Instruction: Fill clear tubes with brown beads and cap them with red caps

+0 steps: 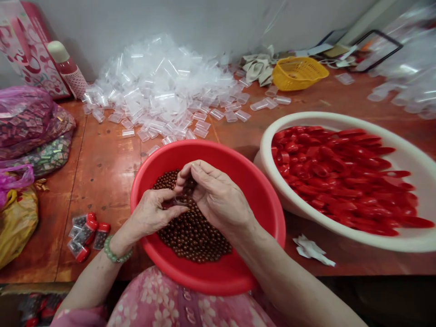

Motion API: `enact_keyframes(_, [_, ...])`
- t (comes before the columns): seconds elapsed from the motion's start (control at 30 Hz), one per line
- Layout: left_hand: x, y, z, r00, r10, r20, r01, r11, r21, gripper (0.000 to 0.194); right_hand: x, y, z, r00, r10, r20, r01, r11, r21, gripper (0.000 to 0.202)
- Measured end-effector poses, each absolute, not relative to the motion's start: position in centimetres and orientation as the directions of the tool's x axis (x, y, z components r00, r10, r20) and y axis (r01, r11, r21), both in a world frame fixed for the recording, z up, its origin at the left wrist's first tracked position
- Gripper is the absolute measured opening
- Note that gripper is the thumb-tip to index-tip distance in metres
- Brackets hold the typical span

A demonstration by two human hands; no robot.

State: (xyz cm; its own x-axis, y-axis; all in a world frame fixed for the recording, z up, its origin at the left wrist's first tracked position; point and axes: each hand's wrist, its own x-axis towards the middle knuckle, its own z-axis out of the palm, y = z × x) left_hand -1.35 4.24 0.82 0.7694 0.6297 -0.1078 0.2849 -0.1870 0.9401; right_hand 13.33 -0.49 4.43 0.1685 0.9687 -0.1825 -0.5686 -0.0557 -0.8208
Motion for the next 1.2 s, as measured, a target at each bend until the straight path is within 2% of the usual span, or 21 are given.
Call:
enact_keyframes(0.27, [-1.5,4.2,0.9,0.759,0.635,-0.146,0.204,-0.018,0.979,0.026,13.9,-0.8,4.1,0.228,0.960,-0.160,-0.528,-0.016,-0.849,0.023])
enact_keyframes(0.4, [-1.6,4.2,1.4,0.782,0.609,-0.131,0.110,0.072,0.991,0.026,14.4,-1.5,3.7,0.295,0.946,-0.133,-0.442,0.012,-0.897,0.024])
enact_keyframes(0.53, [-1.4,4.0,1.7,0.813,0.582,0.019,0.105,-0.178,0.978,0.017,16.0,-2.5,2.6,0.347,0.936,-0.061,-0.228,0.021,-0.973,0.022])
enact_keyframes(0.63, [-1.3,4.1,1.7,0.800,0.589,0.116,0.066,-0.279,0.958,0.016,17.7,-3.3,1.7,0.293,0.954,-0.066,0.052,-0.085,-0.995,0.025])
enact_keyframes(0.67, [-1.2,4.2,1.7,0.801,0.586,0.126,0.047,-0.271,0.962,0.017,18.2,-3.5,1.5,0.254,0.963,-0.090,0.182,-0.139,-0.973,0.026])
enact_keyframes(0.73, [-1.3,4.3,1.7,0.802,0.585,0.121,0.014,-0.221,0.975,0.018,19.0,-3.9,1.3,0.148,0.975,-0.166,0.469,-0.217,-0.856,0.025])
enact_keyframes(0.8, [-1.3,4.4,1.7,0.792,0.600,0.112,0.005,-0.191,0.982,0.018,19.3,-4.1,1.2,0.033,0.962,-0.272,0.718,-0.213,-0.663,0.022])
enact_keyframes(0.87, [-1.3,4.4,1.6,0.782,0.612,0.117,0.020,-0.213,0.977,0.017,19.2,-4.4,1.0,-0.051,0.921,-0.386,0.874,-0.146,-0.463,0.018])
enact_keyframes(0.93, [-1.3,4.3,1.5,0.785,0.607,0.126,0.026,-0.235,0.972,0.017,18.7,-4.6,0.6,-0.111,0.870,-0.480,0.939,-0.067,-0.337,0.017])
enact_keyframes(0.97, [-1.4,4.3,1.5,0.784,0.609,0.123,0.023,-0.227,0.974,0.017,18.4,-4.8,0.4,-0.143,0.849,-0.508,0.949,-0.028,-0.314,0.018])
enact_keyframes(1.1, [-1.5,4.2,1.6,0.793,0.603,0.088,0.003,-0.149,0.989,0.016,17.2,-5.4,-0.4,-0.244,0.826,-0.509,0.940,0.073,-0.333,0.029])
enact_keyframes(1.2, [-1.5,4.2,1.5,0.789,0.607,0.090,0.022,-0.175,0.984,0.016,16.7,-5.6,-0.7,-0.258,0.829,-0.496,0.937,0.089,-0.338,0.034])
